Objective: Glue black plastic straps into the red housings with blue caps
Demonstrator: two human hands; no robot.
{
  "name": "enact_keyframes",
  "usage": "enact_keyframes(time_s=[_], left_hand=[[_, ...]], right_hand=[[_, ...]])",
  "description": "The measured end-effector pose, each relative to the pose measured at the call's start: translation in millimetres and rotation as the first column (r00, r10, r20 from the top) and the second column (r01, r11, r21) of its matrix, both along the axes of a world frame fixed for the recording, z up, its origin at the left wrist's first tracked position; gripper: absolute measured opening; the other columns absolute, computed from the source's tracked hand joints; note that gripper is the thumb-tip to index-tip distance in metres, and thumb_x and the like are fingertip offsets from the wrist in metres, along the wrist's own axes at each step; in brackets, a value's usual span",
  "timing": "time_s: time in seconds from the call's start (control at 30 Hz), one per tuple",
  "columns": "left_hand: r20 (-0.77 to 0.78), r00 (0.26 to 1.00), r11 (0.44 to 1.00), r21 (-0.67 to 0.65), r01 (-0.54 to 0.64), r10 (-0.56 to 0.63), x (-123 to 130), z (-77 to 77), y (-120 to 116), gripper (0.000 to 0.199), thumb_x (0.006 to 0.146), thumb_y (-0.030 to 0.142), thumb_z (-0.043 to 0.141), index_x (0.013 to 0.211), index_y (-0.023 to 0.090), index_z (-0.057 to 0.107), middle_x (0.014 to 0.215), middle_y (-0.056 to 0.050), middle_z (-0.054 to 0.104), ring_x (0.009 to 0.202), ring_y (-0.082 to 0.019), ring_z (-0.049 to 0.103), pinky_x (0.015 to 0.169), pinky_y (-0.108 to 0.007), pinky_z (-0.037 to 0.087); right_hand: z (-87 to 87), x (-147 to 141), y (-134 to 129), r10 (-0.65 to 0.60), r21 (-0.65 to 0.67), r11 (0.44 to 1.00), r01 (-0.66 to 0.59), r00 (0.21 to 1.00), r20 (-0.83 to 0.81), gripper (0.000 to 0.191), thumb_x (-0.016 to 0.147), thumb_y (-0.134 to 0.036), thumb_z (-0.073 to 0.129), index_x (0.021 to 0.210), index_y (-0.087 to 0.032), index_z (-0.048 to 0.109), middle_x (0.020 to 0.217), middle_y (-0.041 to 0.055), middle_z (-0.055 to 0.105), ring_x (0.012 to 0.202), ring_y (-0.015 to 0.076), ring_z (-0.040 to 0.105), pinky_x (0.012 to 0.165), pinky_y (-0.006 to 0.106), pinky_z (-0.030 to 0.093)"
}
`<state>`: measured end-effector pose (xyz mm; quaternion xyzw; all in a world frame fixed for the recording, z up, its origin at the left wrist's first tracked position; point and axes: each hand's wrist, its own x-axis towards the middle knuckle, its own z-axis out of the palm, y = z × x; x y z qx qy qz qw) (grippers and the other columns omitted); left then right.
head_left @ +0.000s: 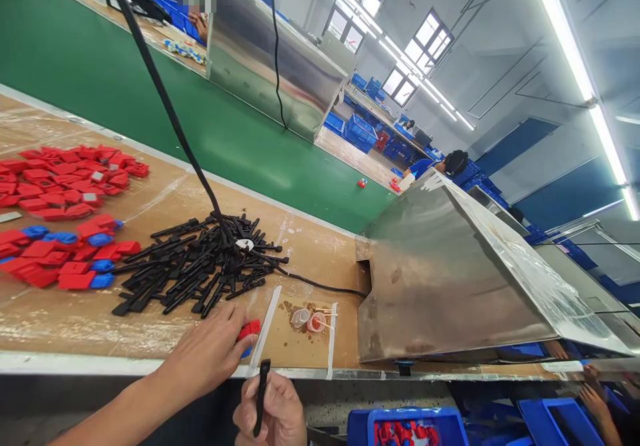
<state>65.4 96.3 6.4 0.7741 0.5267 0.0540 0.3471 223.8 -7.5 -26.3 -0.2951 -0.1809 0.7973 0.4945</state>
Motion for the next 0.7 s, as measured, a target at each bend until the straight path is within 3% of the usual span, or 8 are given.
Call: enact_keyframes(time_s=[0.1,0.23,0.33,0.47,0.53,0.63,0.7], left_hand=[[0.111,0.993,0.998,-0.041,-0.042,0.047,-0.8,-6.4,-2.7,0.024,0.099,0.031,0.034,0.099,0.024,0.057,0.109,-0.028,0.076,0.115,-0.051,0.076,0.097,-0.061,0.055],[0.352,0.922,0.98,-0.17,-0.104,0.159,-2.7,-9.6,-3.7,0.026,0.092,0.052,0.041,0.093,0.029,0.052,0.1,-0.023,0.08,0.102,-0.05,0.078,0.096,-0.062,0.054],[0.542,0.785,0.928,-0.358,-0.107,0.3,-5.7,-11.6,-5.9,0.054,0.083,0.08,0.05,0.092,0.028,0.059,0.096,-0.015,0.08,0.098,-0.041,0.079,0.087,-0.05,0.063],[0.623,0.606,0.811,-0.581,-0.066,0.495,-11.7,-16.1,-17.3,0.094,0.064,0.105,0.066,0.105,0.021,0.074,0.093,-0.011,0.079,0.086,-0.034,0.078,0.068,-0.039,0.064],[0.648,0.489,0.757,-0.652,-0.039,0.584,-14.9,-14.9,-25.5,0.098,0.057,0.103,0.08,0.109,0.02,0.079,0.095,-0.01,0.08,0.082,-0.029,0.075,0.069,-0.035,0.063],[0.649,0.275,0.671,-0.741,0.02,0.709,-19.5,-4.6,-35.7,0.084,0.054,0.083,0.102,0.106,0.02,0.085,0.09,-0.007,0.081,0.079,-0.025,0.07,0.067,-0.03,0.059],[0.647,0.212,0.653,-0.756,0.048,0.733,-22.1,5.0,-39.9,0.076,0.054,0.075,0.107,0.103,0.021,0.087,0.085,-0.006,0.08,0.078,-0.024,0.067,0.064,-0.029,0.056]], right_hand=[[1.2,-3.6,2.1,-0.09,0.011,0.996,0.09,0.996,-0.004,0.054,0.068,-0.058,0.105,0.082,-0.017,0.074,0.053,-0.008,0.052,0.04,0.0027,0.02,0.03,0.014,0.014],[8.6,-8.9,4.4,-0.209,0.028,0.977,0.209,0.978,-0.016,0.048,0.067,-0.052,0.107,0.074,-0.016,0.077,0.063,-0.0033,0.055,0.051,0.0052,0.03,0.035,0.012,0.022],[14.2,-8.8,3.8,-0.24,0.057,0.969,0.239,0.97,0.022,0.045,0.069,-0.051,0.108,0.071,-0.015,0.08,0.066,-0.0018,0.055,0.053,0.0045,0.036,0.039,0.012,0.026],[18.0,-3.8,-0.7,-0.192,0.042,0.981,0.188,0.976,0.103,0.048,0.066,-0.053,0.109,0.078,-0.014,0.085,0.063,-0.0036,0.055,0.043,-0.0011,0.028,0.036,0.013,0.022],[19.1,-2.8,-3.0,-0.173,0.021,0.985,0.172,0.974,0.149,0.053,0.062,-0.056,0.11,0.081,-0.012,0.086,0.06,-0.0039,0.056,0.039,-0.0028,0.025,0.036,0.013,0.022],[17.7,-6.5,-6.0,-0.228,-0.019,0.972,0.235,0.955,0.19,0.059,0.056,-0.057,0.111,0.083,-0.012,0.085,0.057,-0.0032,0.058,0.04,-0.0008,0.027,0.036,0.014,0.02],[13.8,-11.3,-8.6,-0.303,-0.019,0.949,0.314,0.93,0.208,0.058,0.055,-0.058,0.11,0.082,-0.014,0.083,0.054,-0.0034,0.058,0.04,0.0005,0.026,0.036,0.014,0.019]])
